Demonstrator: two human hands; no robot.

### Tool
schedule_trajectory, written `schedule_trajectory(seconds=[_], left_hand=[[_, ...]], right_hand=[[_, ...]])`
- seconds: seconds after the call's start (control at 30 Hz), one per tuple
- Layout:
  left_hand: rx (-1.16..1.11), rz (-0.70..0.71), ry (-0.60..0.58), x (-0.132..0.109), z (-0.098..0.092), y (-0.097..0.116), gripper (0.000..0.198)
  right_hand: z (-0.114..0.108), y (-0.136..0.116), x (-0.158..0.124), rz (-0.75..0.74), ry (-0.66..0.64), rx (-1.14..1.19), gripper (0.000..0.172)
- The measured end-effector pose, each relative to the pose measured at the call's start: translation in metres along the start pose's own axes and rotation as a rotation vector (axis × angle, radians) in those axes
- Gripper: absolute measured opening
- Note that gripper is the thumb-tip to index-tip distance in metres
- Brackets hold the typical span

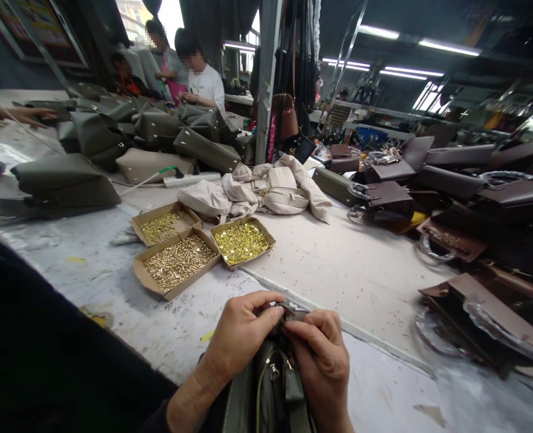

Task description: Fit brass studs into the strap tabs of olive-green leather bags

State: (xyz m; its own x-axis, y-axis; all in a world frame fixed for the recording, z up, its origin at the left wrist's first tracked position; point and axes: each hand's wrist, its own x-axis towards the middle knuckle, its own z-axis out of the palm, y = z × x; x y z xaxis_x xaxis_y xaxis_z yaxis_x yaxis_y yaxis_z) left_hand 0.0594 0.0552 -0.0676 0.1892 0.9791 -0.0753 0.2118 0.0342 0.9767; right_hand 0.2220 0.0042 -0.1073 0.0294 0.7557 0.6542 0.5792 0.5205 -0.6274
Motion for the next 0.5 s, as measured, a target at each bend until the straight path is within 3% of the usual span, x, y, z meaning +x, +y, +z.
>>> schedule_trajectory(seconds=[0.33, 0.5], left_hand=[[-0.006, 0.038, -0.001, -0.0043, 0.0006, -0.0007, 0.02], [0.057, 0.188, 0.013, -0.0039, 0.0016, -0.0011, 0.02]], right_hand=[[-0.0002, -0.0045, 0.0032, 0.046, -0.001, 0.021, 0.016], [-0.0014, -0.0055, 0.0041, 0.132, 0.007, 0.076, 0.014]])
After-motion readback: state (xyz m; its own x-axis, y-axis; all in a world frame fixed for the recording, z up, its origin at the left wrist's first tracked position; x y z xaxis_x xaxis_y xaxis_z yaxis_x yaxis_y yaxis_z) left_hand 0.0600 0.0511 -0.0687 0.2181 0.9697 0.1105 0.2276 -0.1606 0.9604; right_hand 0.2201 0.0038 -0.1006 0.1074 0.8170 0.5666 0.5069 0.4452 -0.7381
